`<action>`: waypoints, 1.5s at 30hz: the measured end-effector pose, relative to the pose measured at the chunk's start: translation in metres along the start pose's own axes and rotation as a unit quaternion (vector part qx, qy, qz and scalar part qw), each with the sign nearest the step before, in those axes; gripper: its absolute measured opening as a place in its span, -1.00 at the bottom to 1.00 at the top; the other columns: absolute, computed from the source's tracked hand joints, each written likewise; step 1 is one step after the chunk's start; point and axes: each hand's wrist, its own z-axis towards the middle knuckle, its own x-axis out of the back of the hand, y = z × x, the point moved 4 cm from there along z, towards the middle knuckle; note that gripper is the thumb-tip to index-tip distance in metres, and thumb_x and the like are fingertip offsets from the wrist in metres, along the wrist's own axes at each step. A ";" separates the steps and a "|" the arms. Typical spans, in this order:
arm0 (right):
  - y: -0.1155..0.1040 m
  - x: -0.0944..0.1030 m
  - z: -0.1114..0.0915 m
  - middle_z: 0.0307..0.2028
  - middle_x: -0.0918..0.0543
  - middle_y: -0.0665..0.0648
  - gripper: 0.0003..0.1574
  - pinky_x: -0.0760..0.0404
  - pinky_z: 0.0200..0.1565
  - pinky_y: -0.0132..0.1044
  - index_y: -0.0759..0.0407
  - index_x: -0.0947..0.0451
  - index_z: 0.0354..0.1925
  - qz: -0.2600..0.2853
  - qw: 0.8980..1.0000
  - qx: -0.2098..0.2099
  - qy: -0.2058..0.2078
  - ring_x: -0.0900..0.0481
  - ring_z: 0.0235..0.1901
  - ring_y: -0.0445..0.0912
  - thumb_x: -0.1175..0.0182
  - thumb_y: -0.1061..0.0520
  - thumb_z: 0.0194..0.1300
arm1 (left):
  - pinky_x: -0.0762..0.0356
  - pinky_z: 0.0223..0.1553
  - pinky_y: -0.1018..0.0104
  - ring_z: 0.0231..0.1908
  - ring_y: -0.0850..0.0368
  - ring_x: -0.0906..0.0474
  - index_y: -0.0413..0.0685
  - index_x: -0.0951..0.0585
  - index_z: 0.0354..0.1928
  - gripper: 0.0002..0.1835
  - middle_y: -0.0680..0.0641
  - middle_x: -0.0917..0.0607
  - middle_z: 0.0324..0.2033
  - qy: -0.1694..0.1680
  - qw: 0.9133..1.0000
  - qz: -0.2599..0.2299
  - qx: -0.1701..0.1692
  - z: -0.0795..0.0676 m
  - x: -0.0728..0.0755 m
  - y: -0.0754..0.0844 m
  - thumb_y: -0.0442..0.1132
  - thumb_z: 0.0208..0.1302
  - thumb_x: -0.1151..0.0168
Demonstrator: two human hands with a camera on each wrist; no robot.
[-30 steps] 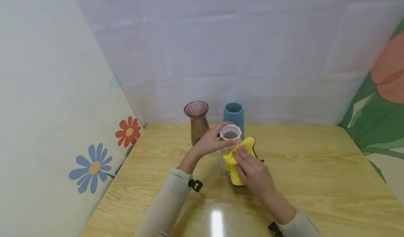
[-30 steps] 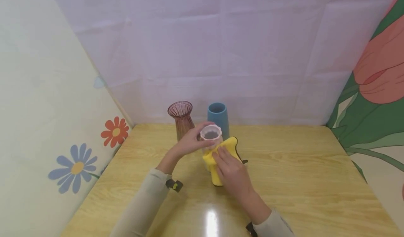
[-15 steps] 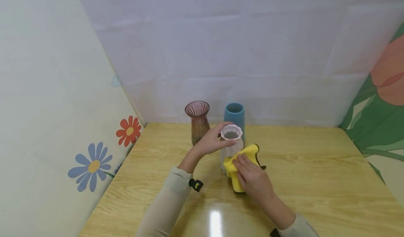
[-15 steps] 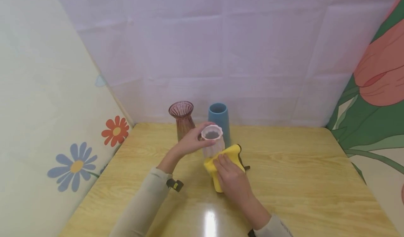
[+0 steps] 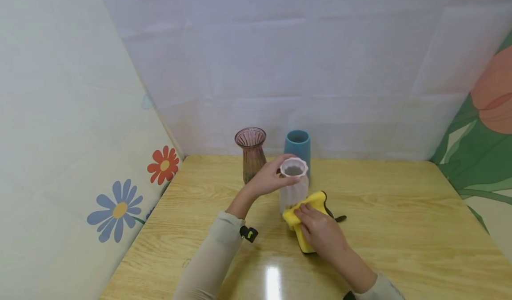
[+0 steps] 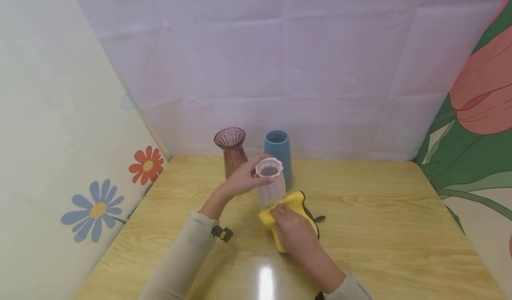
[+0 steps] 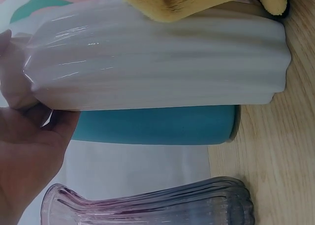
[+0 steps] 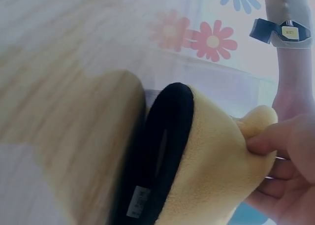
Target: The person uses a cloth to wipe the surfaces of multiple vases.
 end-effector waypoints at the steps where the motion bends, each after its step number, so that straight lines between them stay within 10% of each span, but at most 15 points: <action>1: 0.000 0.000 0.000 -0.08 -0.75 0.34 -0.54 -0.71 -0.10 -0.02 0.31 -0.74 -0.07 0.003 1.000 -0.003 -0.005 -0.75 -0.07 0.19 -0.52 0.34 -0.03 | -0.61 -0.02 0.18 0.05 0.14 -0.59 0.11 -0.37 0.42 -0.30 0.01 -0.64 0.11 0.000 1.000 0.000 0.000 0.000 0.000 0.000 0.01 0.30 -0.39; 12: 0.005 0.008 0.003 -0.12 -0.79 0.23 -0.63 -0.73 -0.14 -0.10 0.26 -0.76 -0.08 0.059 0.997 -0.028 -0.050 -0.78 -0.14 0.07 -0.43 0.36 0.08 | -0.59 0.07 0.11 0.13 0.10 -0.54 0.11 -0.34 0.46 -0.28 -0.02 -0.59 0.18 -0.019 1.000 -0.018 -0.007 0.003 0.002 -0.001 -0.03 0.31 -0.37; 18: 0.016 0.039 0.007 -0.09 -0.77 0.25 -0.55 -0.73 -0.19 -0.11 0.28 -0.74 -0.04 0.074 0.995 -0.015 0.063 -0.78 -0.16 0.11 -0.46 0.39 0.02 | -0.33 0.36 -0.07 0.36 -0.08 -0.35 -0.04 -0.15 0.55 -0.15 -0.19 -0.34 0.42 0.002 0.993 -0.108 -0.041 -0.002 -0.002 -0.001 -0.21 0.29 -0.34; 25: 0.019 0.061 0.020 0.07 -0.72 0.24 -0.63 -0.68 -0.05 -0.04 0.29 -0.69 0.07 0.035 0.986 0.043 0.155 -0.72 -0.01 0.15 -0.05 0.13 0.57 | -0.58 0.08 0.10 0.13 0.03 -0.53 -0.01 -0.35 0.43 -0.19 -0.10 -0.57 0.19 0.103 0.994 -0.020 0.008 -0.008 -0.011 0.001 0.02 0.21 -0.48; 30: 0.017 0.051 0.032 0.03 -0.73 0.27 -0.49 -0.70 -0.07 -0.03 0.32 -0.70 0.04 -0.014 0.981 0.102 0.166 -0.72 0.01 0.16 0.13 0.08 0.65 | -0.58 0.09 0.02 0.14 0.03 -0.57 0.06 -0.42 0.40 -0.28 -0.04 -0.64 0.14 0.084 0.996 -0.006 0.015 -0.004 -0.005 0.002 0.00 0.24 -0.45; 36: 0.014 0.034 0.034 0.04 -0.72 0.30 -0.68 -0.71 -0.10 -0.04 0.32 -0.68 0.06 0.016 0.983 0.085 0.160 -0.72 -0.01 0.18 -0.14 0.24 0.45 | -0.58 0.06 0.04 0.14 0.04 -0.58 0.16 -0.38 0.44 -0.24 -0.01 -0.67 0.09 0.033 0.999 -0.002 0.031 -0.004 0.003 0.003 0.10 0.25 -0.41; 45: 0.008 0.023 0.029 0.05 -0.69 0.36 -0.44 -0.70 -0.11 -0.01 0.34 -0.68 0.07 0.028 0.991 0.028 0.125 -0.71 0.00 0.20 -0.47 0.35 0.02 | -0.58 0.03 0.08 0.04 0.08 -0.59 0.15 -0.38 0.44 -0.27 -0.04 -0.65 0.10 0.016 0.999 -0.004 0.032 -0.002 0.004 0.004 0.05 0.26 -0.39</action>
